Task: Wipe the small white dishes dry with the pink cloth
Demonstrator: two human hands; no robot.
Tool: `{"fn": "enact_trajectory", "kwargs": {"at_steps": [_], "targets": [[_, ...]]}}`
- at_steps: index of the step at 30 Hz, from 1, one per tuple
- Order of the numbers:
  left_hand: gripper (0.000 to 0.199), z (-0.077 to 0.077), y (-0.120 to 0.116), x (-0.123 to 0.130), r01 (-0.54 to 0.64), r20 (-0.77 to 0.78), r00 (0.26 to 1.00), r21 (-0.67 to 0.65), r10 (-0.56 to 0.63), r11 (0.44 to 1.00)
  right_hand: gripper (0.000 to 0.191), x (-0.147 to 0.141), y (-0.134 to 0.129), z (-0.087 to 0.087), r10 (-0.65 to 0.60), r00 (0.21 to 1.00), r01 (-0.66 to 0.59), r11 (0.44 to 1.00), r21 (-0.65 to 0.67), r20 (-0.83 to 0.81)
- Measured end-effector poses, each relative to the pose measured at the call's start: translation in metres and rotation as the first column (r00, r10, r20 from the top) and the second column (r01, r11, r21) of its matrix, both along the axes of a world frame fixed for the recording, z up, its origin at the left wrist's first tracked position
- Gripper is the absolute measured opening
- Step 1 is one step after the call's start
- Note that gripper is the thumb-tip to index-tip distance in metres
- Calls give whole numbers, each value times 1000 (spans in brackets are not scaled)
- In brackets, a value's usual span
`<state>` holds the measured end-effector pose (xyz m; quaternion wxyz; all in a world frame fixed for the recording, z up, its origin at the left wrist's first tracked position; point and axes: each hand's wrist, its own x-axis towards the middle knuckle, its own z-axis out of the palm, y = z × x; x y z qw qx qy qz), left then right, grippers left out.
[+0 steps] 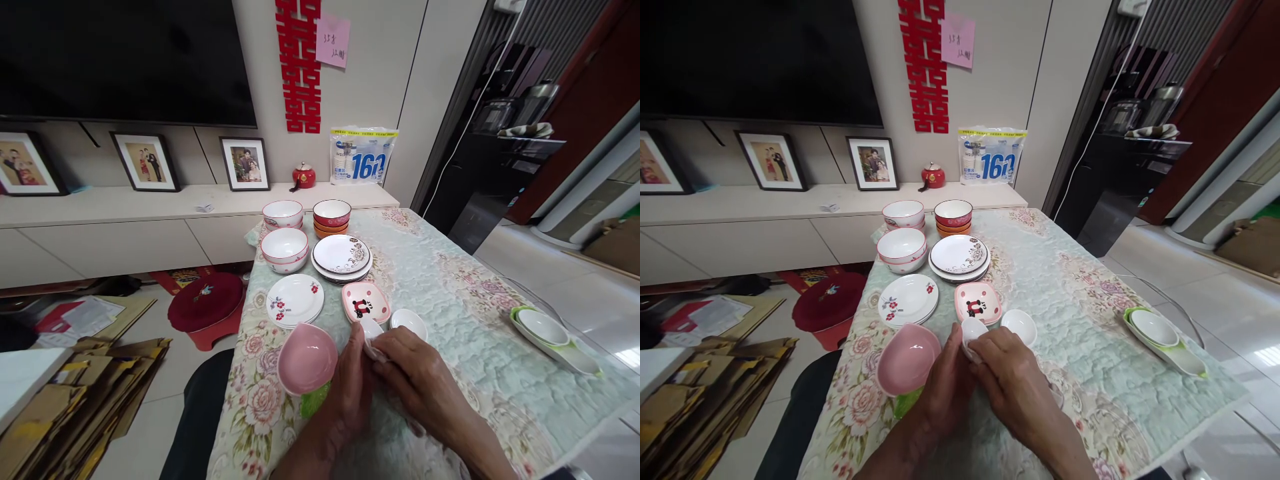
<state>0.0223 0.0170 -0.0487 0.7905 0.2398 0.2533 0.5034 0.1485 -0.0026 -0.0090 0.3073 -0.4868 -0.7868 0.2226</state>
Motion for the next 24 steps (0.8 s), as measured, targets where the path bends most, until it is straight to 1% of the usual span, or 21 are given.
{"fn": "enact_trajectory", "kwargs": {"at_steps": [1, 3, 5, 7, 9, 11, 13, 15, 16, 18, 19, 20, 21, 23, 24], "targets": [[61, 1, 0, 0, 29, 16, 999, -2, -29, 1000, 21, 4, 1, 1, -15, 999, 12, 999, -48, -51], [53, 0, 0, -1, 55, 8, 998, 7, -55, 998, 23, 14, 4, 1, -58, 976, 20, 984, -178, -210], [43, 0, 0, -4, 37, -55, 998, 40, -34, 999, 25, 25, 7, -2, -114, 914, -5, 956, -293, -390], [38, 0, 1, -6, 26, -109, 994, 84, -17, 996, 28, 34, 10, -7, -179, 839, -24, 931, -365, -513], [36, 2, 2, -8, 43, -114, 993, 105, -31, 994, 31, 40, 13, -12, -251, 768, -24, 908, -419, -588], [35, 4, 2, -8, 51, -84, 995, 92, -43, 994, 33, 43, 15, -14, -320, 713, -1, 889, -458, -624], [36, 5, 2, -7, 62, -57, 997, 67, -58, 996, 34, 43, 18, -15, -367, 699, 55, 884, -465, -614], [38, 3, 2, -5, 72, -46, 996, 53, -70, 996, 31, 41, 20, -16, -382, 744, 156, 897, -414, -548], [39, 2, 2, -4, 70, -51, 996, 55, -67, 996, 28, 39, 21, -17, -379, 781, 220, 911, -349, -496], [40, -2, 1, -2, 50, -84, 996, 70, -44, 996, 21, 33, 22, -20, -357, 853, 325, 934, -146, -380], [39, -3, 1, -2, 36, -115, 993, 88, -26, 995, 18, 28, 22, -22, -342, 882, 349, 936, -39, -324], [37, -5, 1, -2, 23, -158, 987, 116, -5, 993, 14, 23, 21, -22, -327, 904, 355, 933, 55, -277], [34, -6, 1, -2, 13, -212, 977, 149, 19, 989, 12, 17, 19, -22, -308, 921, 343, 932, 118, -240], [26, -7, 1, -3, -1, -321, 945, 203, 67, 979, 12, 5, 14, -20, -272, 947, 300, 939, 170, -169], [22, -6, 1, -3, -8, -360, 929, 221, 89, 975, 14, 0, 11, -18, -237, 962, 259, 951, 170, -135]]}}
